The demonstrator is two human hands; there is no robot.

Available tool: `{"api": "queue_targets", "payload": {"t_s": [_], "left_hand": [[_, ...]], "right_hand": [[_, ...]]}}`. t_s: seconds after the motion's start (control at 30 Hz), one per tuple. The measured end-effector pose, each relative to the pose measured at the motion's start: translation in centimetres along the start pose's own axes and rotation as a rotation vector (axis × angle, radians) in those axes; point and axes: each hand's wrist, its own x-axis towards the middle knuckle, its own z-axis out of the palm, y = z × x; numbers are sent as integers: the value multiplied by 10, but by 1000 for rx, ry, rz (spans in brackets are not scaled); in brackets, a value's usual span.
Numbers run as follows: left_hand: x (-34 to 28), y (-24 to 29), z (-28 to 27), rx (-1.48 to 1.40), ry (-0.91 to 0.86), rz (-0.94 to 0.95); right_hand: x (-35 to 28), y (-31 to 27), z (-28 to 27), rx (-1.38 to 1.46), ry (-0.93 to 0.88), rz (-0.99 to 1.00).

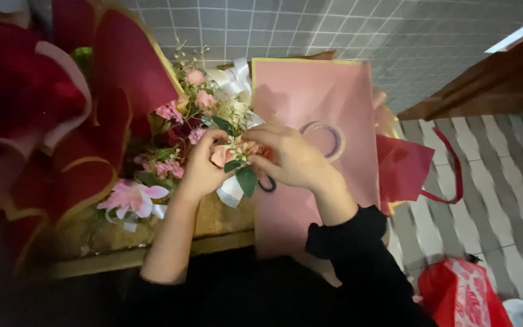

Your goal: Finalizing a floral bouquet by trimming stems and arranging flowers into a cohesive design.

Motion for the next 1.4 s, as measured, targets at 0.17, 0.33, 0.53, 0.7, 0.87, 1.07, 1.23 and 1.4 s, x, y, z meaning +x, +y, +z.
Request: {"api": "queue_targets", "payload": {"t_s": [0.17, 0.33, 0.53, 0.7, 0.87, 1.07, 1.23, 1.4], "left_hand": [[-6, 20, 7, 64, -23, 9], [-5, 42, 0, 78, -64, 43], [-9, 22, -5, 80, -10, 2], [-3, 30, -7, -74, 31, 5], [-8, 23, -2, -166, -12, -102], [-6, 23, -19, -70, -64, -78], [-6, -1, -5, -150, 1, -20], [-11, -20, -17, -247, -63, -58]], "right_hand": [[-5, -4, 0, -40, 5, -54], [-13, 19, -1, -54, -7, -128], [10, 14, 6, -121, -6, -177], [22, 13, 6, -55, 7, -120], [24, 24, 2, 60, 5, -78], [27, 23, 8, 167, -77, -149], [27, 43, 20, 177, -4, -152], [30, 29, -24, 92, 121, 1]]}}
